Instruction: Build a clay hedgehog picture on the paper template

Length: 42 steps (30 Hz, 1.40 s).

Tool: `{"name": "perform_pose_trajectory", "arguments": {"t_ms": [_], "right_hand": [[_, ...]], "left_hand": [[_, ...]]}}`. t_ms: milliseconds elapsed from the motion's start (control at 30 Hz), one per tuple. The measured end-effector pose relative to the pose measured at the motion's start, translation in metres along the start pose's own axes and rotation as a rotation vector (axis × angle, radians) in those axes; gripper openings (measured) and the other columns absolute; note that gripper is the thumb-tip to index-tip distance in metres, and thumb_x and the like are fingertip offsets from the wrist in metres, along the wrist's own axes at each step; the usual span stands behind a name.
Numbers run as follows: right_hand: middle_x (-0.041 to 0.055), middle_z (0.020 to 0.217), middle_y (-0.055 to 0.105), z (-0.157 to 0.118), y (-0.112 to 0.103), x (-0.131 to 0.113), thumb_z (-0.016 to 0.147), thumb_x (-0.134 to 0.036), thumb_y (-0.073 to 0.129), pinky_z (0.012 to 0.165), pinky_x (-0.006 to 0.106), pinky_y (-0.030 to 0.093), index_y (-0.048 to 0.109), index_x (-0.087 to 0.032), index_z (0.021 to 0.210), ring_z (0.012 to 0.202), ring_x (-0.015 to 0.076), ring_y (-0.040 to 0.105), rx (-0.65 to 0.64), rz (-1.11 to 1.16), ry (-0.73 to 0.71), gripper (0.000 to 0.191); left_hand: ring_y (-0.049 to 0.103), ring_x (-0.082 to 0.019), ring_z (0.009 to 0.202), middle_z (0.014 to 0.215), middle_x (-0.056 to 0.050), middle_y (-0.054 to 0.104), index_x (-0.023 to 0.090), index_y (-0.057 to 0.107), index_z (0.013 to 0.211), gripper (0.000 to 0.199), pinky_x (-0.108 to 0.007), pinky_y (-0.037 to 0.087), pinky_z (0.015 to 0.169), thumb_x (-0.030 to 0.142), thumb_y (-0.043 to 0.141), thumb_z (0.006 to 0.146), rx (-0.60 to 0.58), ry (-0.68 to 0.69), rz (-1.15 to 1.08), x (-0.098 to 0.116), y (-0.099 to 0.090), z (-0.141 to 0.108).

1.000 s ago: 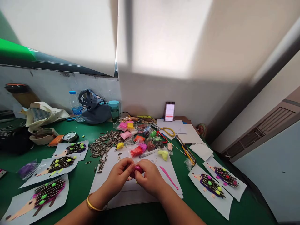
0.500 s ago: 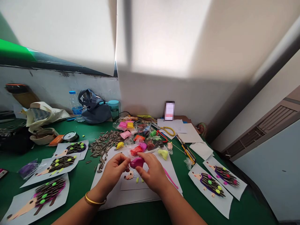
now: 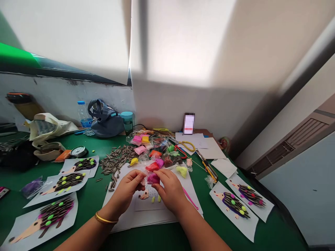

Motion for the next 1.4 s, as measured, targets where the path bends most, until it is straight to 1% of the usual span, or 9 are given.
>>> {"name": "perform_pose_trajectory", "arguments": {"t_ms": [167, 333, 433, 567, 667, 833, 1167, 1300, 1400], "right_hand": [[0.0111, 0.112, 0.065, 0.002, 0.0, -0.006, 0.094, -0.03, 0.057, 0.088, 0.043, 0.05, 0.062, -0.023, 0.12, 0.102, 0.026, 0.059, -0.012, -0.029, -0.013, 0.028], [0.0105, 0.113, 0.065, 0.0, 0.003, -0.007, 0.09, -0.025, 0.061, 0.089, 0.042, 0.05, 0.061, -0.023, 0.121, 0.103, 0.0259, 0.059, -0.044, -0.041, -0.019, 0.031], [0.0096, 0.114, 0.064, -0.001, 0.004, -0.004, 0.087, -0.025, 0.064, 0.091, 0.042, 0.05, 0.061, -0.025, 0.121, 0.105, 0.026, 0.059, -0.056, -0.028, -0.001, 0.034], [0.0091, 0.117, 0.063, 0.0, 0.003, -0.002, 0.087, -0.024, 0.063, 0.094, 0.042, 0.049, 0.06, -0.026, 0.123, 0.109, 0.0261, 0.058, -0.083, 0.004, 0.011, 0.037], [0.0099, 0.122, 0.062, -0.001, 0.002, -0.002, 0.089, -0.023, 0.06, 0.097, 0.043, 0.048, 0.057, -0.025, 0.128, 0.113, 0.0262, 0.056, -0.096, 0.014, 0.014, 0.039], [0.0108, 0.131, 0.057, -0.003, 0.003, -0.004, 0.09, -0.021, 0.056, 0.101, 0.046, 0.046, 0.053, -0.025, 0.131, 0.12, 0.0265, 0.054, -0.071, 0.026, -0.009, 0.041], [0.0098, 0.113, 0.062, -0.001, 0.005, -0.007, 0.093, -0.02, 0.055, 0.088, 0.039, 0.05, 0.059, -0.023, 0.119, 0.103, 0.024, 0.058, -0.106, 0.03, 0.046, 0.026], [0.0068, 0.104, 0.064, 0.001, 0.005, -0.01, 0.094, -0.021, 0.056, 0.084, 0.035, 0.049, 0.064, -0.023, 0.108, 0.096, 0.022, 0.059, -0.15, 0.011, 0.07, 0.016], [0.0063, 0.104, 0.064, 0.0, 0.007, -0.012, 0.091, -0.02, 0.059, 0.084, 0.035, 0.048, 0.063, -0.024, 0.111, 0.097, 0.0222, 0.059, -0.178, 0.006, 0.079, 0.02]], "left_hand": [[0.054, -0.01, 0.06, 0.071, 0.004, 0.056, 0.017, 0.058, 0.08, 0.017, -0.022, 0.044, 0.058, 0.031, 0.067, 0.075, 0.01, -0.012, 0.098, 0.005, 0.002, 0.0], [0.047, -0.009, 0.053, 0.062, 0.006, 0.051, 0.019, 0.054, 0.074, 0.011, -0.02, 0.038, 0.052, 0.015, 0.057, 0.065, -0.031, -0.044, 0.119, 0.006, 0.004, 0.0], [0.049, -0.009, 0.052, 0.062, 0.006, 0.053, 0.019, 0.056, 0.075, 0.011, -0.021, 0.038, 0.051, 0.022, 0.065, 0.07, -0.063, -0.092, 0.088, 0.005, 0.002, 0.0], [0.052, -0.01, 0.053, 0.064, 0.003, 0.057, 0.017, 0.057, 0.074, 0.03, -0.022, 0.039, 0.052, 0.042, 0.073, 0.075, -0.174, -0.141, -0.01, 0.005, 0.002, 0.0], [0.051, -0.01, 0.054, 0.064, 0.001, 0.059, 0.017, 0.058, 0.076, 0.028, -0.023, 0.04, 0.053, 0.039, 0.074, 0.073, -0.225, -0.191, -0.093, 0.005, 0.003, -0.001], [0.049, -0.009, 0.056, 0.064, 0.004, 0.056, 0.017, 0.058, 0.074, 0.021, -0.022, 0.04, 0.055, 0.022, 0.075, 0.065, -0.143, -0.133, 0.006, 0.008, -0.001, 0.001], [0.047, -0.01, 0.057, 0.062, 0.004, 0.052, 0.018, 0.054, 0.07, 0.038, -0.022, 0.041, 0.053, 0.046, 0.078, 0.067, -0.079, -0.015, 0.149, 0.006, -0.003, 0.004], [0.047, -0.01, 0.057, 0.063, 0.004, 0.053, 0.018, 0.055, 0.072, 0.037, -0.021, 0.042, 0.053, 0.05, 0.073, 0.073, -0.052, -0.018, 0.152, 0.007, -0.002, 0.003], [0.046, -0.01, 0.056, 0.062, 0.004, 0.052, 0.018, 0.053, 0.073, 0.039, -0.02, 0.041, 0.05, 0.051, 0.074, 0.073, -0.07, -0.036, 0.093, 0.005, 0.002, 0.0]]}}
Point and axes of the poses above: each hand's wrist, its own z-axis towards the middle knuckle, its own y-axis out of the palm, x = y × z, the point moved 4 cm from there along z, towards the middle knuckle
